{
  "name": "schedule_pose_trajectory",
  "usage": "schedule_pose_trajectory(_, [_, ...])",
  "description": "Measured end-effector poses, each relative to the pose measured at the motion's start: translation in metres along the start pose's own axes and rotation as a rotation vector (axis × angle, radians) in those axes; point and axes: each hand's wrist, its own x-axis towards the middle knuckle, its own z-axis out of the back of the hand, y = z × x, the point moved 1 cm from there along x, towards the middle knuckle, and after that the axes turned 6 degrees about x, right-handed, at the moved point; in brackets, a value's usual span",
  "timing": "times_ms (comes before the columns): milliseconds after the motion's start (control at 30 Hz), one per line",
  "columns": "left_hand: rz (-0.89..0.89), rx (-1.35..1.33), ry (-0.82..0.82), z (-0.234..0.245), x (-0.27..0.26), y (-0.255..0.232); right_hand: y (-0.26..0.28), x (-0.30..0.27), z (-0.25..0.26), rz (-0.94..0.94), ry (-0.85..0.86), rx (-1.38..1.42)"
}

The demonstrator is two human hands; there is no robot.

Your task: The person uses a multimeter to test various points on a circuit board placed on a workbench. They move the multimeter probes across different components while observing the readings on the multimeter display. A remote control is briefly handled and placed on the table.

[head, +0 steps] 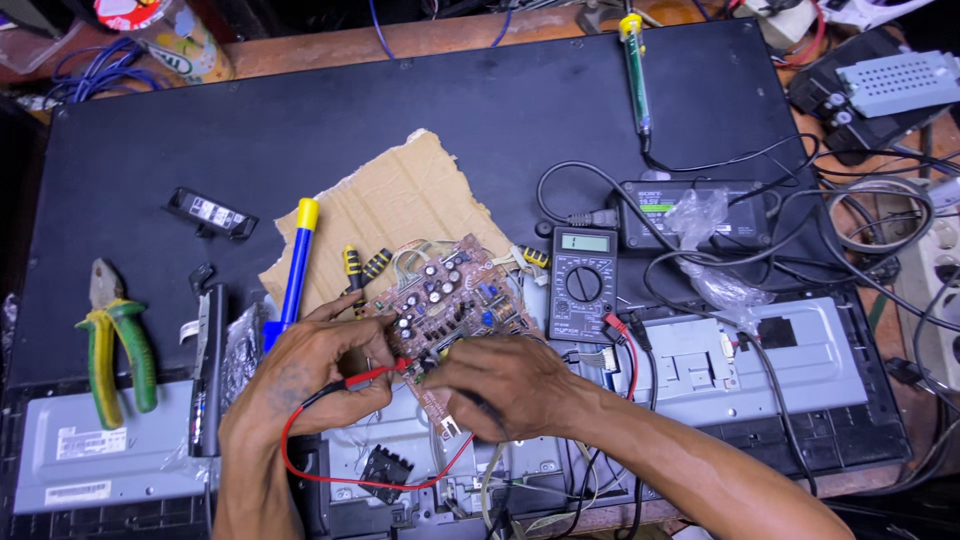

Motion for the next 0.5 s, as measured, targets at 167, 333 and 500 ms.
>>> schedule_pose_trajectory(167, [0.104, 0.086, 0.023, -0.002, -0.004, -0.010, -0.001, 0.005, 0.005, -0.280, -0.112, 0.188])
schedule_pose_trajectory(333, [0.182, 0.101, -0.062, -0.019, -0.022, -0.030, 0.002, 0.010, 0.009, -0.424, -0.154, 0.288])
schedule_pose_trajectory(500, [0.249, 0.134, -0.354, -0.056, -0.045, -0.042, -0.001, 0.008, 0.005, -0.375, -0.061, 0.150])
